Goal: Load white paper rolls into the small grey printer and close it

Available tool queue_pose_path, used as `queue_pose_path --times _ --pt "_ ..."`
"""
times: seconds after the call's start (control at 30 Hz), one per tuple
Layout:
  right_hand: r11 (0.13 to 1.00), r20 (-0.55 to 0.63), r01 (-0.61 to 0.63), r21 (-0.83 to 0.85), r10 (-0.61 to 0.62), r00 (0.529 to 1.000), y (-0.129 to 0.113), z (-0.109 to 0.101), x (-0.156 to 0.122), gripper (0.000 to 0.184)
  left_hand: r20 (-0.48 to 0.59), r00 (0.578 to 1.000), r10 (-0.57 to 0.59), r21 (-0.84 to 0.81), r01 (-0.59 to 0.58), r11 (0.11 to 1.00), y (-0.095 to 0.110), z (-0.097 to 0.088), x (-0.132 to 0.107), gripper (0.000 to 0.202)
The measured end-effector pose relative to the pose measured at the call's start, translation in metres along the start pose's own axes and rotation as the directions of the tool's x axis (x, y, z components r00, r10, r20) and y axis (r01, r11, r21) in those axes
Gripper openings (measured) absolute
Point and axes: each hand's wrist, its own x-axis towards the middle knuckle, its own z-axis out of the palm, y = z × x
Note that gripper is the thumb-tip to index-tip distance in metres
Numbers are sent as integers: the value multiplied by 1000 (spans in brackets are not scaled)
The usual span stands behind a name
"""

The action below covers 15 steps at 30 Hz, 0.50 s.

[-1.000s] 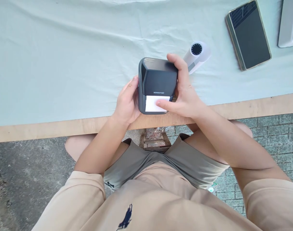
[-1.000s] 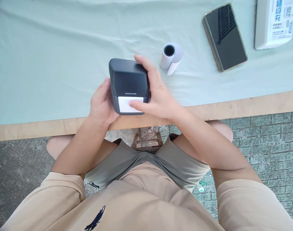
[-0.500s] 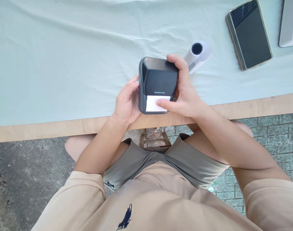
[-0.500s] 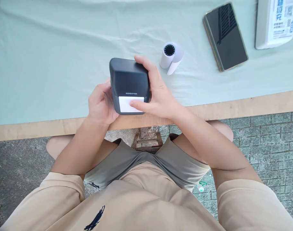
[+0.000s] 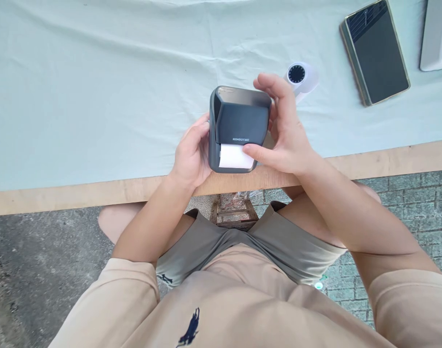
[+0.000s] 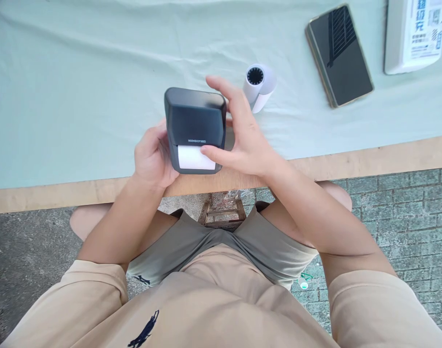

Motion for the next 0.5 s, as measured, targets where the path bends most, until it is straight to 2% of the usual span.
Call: queue_pose_path --times 0.13,0.23,0.37,0.43,0.5 --pt "996 -80 75 -51 -79 994 -6 -9 5 71 -11 1000 5 -35 -6 999 -2 -1 1 27" --pt "990 -217 124 -65 -136 967 -18 -16 13 55 -32 999 -13 -30 12 999 -2 -2 1 26" --pt "988 -356 94 -122 -132 925 -35 -21 29 29 -12 1000 -20 -20 20 1000 -2 -2 1 24" --pt "983 -415 65 -171 -131 900 -39 -21 36 28 -12 1000 -13 -24 13 1000 -2 -2 1 25" --pt "979 -427 -7 -202 -81 900 -41 -21 41 34 -23 1000 -7 -24 7 1000 -2 -1 2 26"
